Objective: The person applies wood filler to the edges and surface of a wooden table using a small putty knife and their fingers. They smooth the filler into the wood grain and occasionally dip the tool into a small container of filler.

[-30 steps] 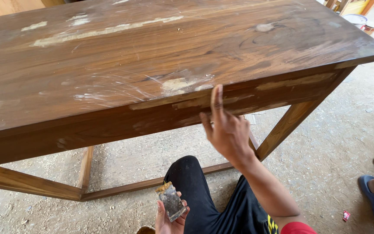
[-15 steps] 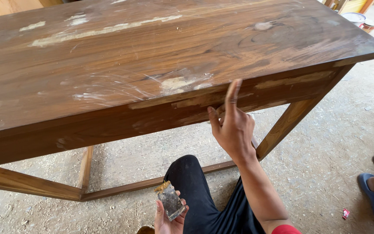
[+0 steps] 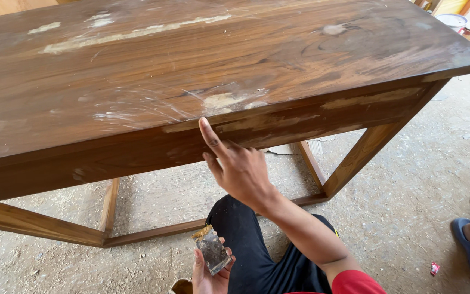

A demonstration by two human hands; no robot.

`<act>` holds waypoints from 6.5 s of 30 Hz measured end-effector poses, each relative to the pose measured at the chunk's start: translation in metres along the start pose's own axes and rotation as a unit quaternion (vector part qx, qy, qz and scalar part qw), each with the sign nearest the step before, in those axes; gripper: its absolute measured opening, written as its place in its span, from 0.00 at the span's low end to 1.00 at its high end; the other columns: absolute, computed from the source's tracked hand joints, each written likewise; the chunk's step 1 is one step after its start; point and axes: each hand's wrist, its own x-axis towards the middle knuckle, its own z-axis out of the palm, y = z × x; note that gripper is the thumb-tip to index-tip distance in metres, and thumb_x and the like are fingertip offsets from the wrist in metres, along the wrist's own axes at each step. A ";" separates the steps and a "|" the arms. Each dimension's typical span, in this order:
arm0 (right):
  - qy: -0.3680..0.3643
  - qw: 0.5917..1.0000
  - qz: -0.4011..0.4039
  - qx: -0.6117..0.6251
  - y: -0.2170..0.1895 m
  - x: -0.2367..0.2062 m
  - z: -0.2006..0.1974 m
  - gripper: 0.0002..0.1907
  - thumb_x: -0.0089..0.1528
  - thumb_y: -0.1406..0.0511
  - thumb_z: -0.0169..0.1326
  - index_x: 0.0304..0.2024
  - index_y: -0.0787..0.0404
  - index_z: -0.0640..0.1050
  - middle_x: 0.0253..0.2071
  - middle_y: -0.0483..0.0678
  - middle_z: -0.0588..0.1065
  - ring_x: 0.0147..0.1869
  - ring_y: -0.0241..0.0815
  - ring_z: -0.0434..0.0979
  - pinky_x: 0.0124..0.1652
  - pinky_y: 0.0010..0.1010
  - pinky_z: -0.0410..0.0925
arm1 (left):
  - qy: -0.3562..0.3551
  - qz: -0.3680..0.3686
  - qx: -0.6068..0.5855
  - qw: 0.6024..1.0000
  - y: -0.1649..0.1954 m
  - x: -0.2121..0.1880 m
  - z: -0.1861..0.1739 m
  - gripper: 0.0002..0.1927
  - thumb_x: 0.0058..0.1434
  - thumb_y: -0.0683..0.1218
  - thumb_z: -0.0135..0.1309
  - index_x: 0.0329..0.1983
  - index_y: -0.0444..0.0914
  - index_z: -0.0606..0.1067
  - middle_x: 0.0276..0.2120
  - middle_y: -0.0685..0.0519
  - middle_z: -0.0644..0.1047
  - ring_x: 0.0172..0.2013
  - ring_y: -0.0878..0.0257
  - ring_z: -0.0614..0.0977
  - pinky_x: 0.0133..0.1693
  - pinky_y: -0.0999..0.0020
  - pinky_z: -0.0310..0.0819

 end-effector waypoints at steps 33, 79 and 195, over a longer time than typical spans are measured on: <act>0.034 0.998 0.048 0.027 0.029 -0.012 -0.009 0.47 0.68 0.61 0.60 0.77 0.63 0.44 0.23 0.41 0.76 0.16 0.32 0.67 0.16 0.25 0.61 | -0.006 -0.002 -0.006 1.000 0.004 0.001 0.011 0.30 0.67 0.61 0.43 0.61 0.34 0.66 0.44 0.40 0.78 0.39 0.51 0.84 0.38 0.56 0.87; 0.022 0.999 -0.011 0.044 0.024 0.001 -0.008 0.46 0.68 0.65 0.61 0.77 0.63 0.46 0.26 0.42 0.79 0.19 0.33 0.72 0.18 0.23 0.65 | -0.022 0.004 -0.022 1.000 0.003 0.001 0.005 0.30 0.67 0.61 0.44 0.60 0.33 0.68 0.44 0.41 0.79 0.38 0.52 0.84 0.38 0.56 0.87; -0.432 0.786 -0.083 0.435 -0.064 -0.176 0.113 0.18 0.69 0.58 0.50 0.55 0.65 0.74 0.52 0.57 0.74 0.53 0.54 0.77 0.52 0.42 0.71 | 0.130 0.048 0.059 0.989 0.115 -0.093 -0.119 0.23 0.70 0.45 0.35 0.68 0.41 0.59 0.55 0.44 0.75 0.48 0.50 0.84 0.34 0.49 0.89</act>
